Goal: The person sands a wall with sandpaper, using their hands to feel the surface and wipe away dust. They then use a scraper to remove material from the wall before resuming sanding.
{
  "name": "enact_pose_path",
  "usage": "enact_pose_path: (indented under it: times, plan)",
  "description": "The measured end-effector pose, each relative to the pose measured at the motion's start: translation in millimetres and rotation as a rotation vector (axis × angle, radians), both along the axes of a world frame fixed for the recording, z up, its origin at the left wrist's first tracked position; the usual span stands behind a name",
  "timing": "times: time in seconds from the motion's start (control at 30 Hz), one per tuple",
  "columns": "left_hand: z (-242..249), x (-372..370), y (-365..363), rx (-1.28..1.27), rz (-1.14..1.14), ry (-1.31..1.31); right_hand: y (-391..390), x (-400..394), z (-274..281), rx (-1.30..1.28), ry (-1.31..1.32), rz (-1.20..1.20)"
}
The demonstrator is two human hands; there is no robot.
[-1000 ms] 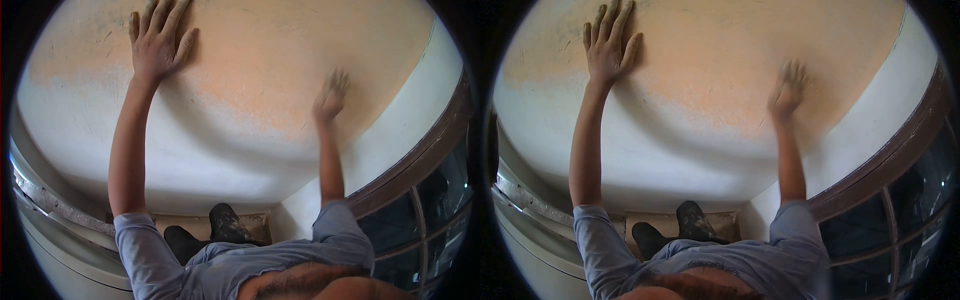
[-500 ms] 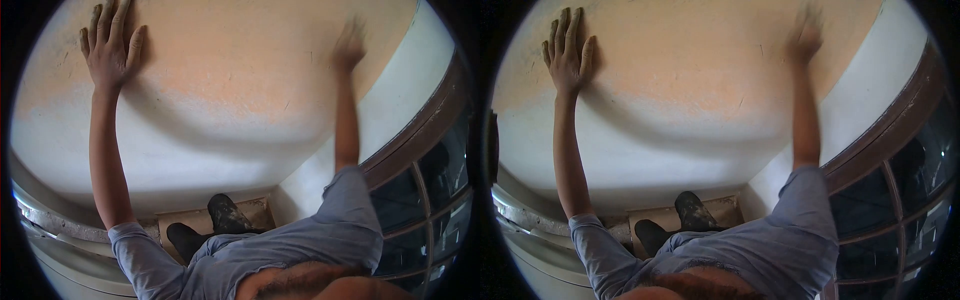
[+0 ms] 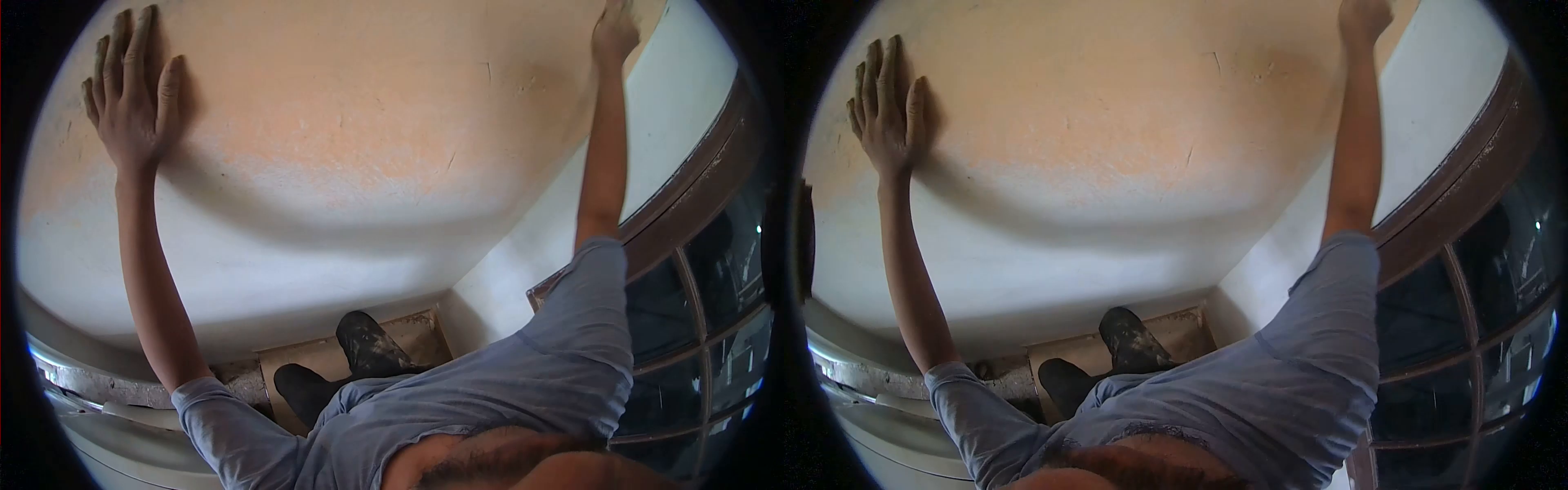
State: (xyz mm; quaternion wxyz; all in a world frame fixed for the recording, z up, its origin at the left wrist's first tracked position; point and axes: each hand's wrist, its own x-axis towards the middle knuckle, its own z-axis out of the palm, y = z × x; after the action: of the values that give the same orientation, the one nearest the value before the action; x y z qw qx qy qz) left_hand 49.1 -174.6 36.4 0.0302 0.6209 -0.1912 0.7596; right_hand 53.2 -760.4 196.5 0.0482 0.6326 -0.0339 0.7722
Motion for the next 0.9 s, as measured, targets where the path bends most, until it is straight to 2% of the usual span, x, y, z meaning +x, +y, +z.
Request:
enact_pose_path:
  times: [0.03, 0.07, 0.13, 0.17, 0.2, 0.23, 0.27, 0.33, 0.37, 0.43, 0.5, 0.53, 0.6, 0.63, 0.7, 0.77, 0.83, 0.87, 0.9]
  plan:
    - [-0.9, 0.8, 1.0, -0.006, 0.013, -0.018, -12.1, -13.2, -53.4, -0.125, 0.203, -0.3]
    - [-0.8, -0.6, -0.3, -0.017, 0.012, -0.016, -21.9, -10.7, -109.7, -0.324, 0.07, -0.178]
    - [1.0, -0.8, 1.4, -0.023, 0.016, -0.019, 1.5, -28.0, -226.9, -0.053, 0.182, 0.199]
    - [-0.6, -0.4, 0.2, -0.016, 0.019, -0.017, -19.7, -23.2, -286.0, -0.178, 0.208, 0.03]
    - [-2.2, -0.5, -0.6, -0.02, 0.012, -0.015, -25.9, -29.8, -311.8, -0.144, 0.267, 0.233]
    - [-1.7, -0.8, 1.3, -0.017, 0.019, -0.023, -43.2, -16.4, -291.1, -0.147, 0.262, 0.234]
    - [-1.8, -0.1, 1.2, -0.001, 0.019, -0.021, -74.5, -1.2, -260.8, -0.339, 0.154, -0.025]
    - [-1.6, 8.2, 6.0, 0.04, -0.001, -0.062, -57.1, -16.5, -180.4, -0.324, 0.074, -0.037]
    - [-0.9, 8.2, 6.6, 0.052, 0.003, -0.072, -68.2, -16.0, -119.8, -0.227, 0.091, -0.014]
    - [0.7, 8.8, 7.5, 0.075, 0.012, -0.093, -111.4, -13.3, -7.7, -0.295, 0.028, -0.384]
    - [1.4, 10.9, 9.2, 0.087, 0.021, -0.093, -40.9, -39.7, 29.1, 0.426, 0.1, 0.187]
    - [1.4, 12.8, 11.9, 0.091, 0.034, -0.091, -62.7, -34.9, 18.6, 0.43, 0.101, 0.187]
    - [1.2, 18.2, 17.8, 0.093, 0.049, -0.102, -128.3, -12.9, -33.1, -0.191, 0.151, -0.358]
    - [0.6, 17.9, 18.0, 0.084, 0.051, -0.11, -109.6, -17.3, -86.4, -0.227, 0.051, -0.254]
    - [0.1, 13.6, 12.2, 0.073, 0.044, -0.106, -79.5, -29.9, -196.8, -0.137, 0.149, -0.175]
    - [-0.8, 9.0, 7.1, 0.064, 0.034, -0.098, -64.9, -37.0, -284.4, 0.02, 0.264, 0.249]
    - [1.8, 9.0, 6.9, 0.082, 0.011, -0.108, -66.0, -37.6, -275.8, 0.041, 0.277, 0.258]
    - [1.6, 9.0, 7.4, 0.094, 0.014, -0.106, -73.5, -34.4, -250.3, -0.035, 0.253, 0.071]
    - [1.1, 8.8, 8.0, 0.105, 0.016, -0.105, -79.3, -27.7, -199.0, -0.115, 0.228, -0.113]
